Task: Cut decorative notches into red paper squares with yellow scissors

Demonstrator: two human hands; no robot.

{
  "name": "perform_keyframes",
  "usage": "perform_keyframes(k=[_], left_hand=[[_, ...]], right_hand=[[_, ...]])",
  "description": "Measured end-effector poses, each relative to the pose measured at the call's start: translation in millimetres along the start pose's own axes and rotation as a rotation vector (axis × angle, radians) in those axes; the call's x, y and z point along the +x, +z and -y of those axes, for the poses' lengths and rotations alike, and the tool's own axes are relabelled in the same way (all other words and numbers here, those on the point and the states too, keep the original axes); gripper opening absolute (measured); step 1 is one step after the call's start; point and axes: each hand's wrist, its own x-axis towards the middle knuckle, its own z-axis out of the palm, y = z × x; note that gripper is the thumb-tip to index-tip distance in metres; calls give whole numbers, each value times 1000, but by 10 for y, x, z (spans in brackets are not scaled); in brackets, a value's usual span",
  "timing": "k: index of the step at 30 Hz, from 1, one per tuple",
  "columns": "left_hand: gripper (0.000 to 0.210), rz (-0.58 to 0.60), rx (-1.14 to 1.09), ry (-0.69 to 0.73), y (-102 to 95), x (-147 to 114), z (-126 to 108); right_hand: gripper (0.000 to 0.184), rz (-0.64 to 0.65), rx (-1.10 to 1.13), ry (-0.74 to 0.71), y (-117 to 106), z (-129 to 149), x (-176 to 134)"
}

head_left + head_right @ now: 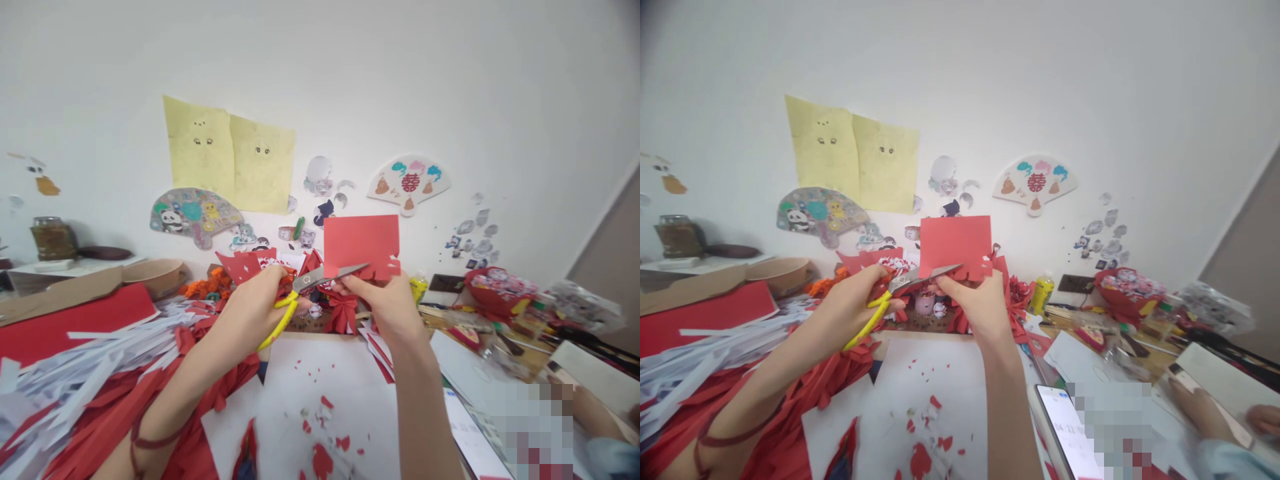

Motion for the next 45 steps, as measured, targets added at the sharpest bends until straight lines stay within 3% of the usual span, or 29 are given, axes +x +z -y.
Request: perform_keyframes(k=[7,13,23,31,45], left_hand=[[37,-53,8,24,-1,-1,-35],[40,-21,-16,-16,-5,11,-38],[33,-16,2,-55,4,41,-35],[36,7,10,-20,-38,17,-3],[42,110,116,51,-228,-59,-17]], right_hand=[[19,-21,76,90,18,-51,19],[22,21,121,99,102,-125,55],[19,-30,191,30,152,-165,64],[19,63,-27,45,-24,-55,30],[23,331,-157,200,-242,112,-1]])
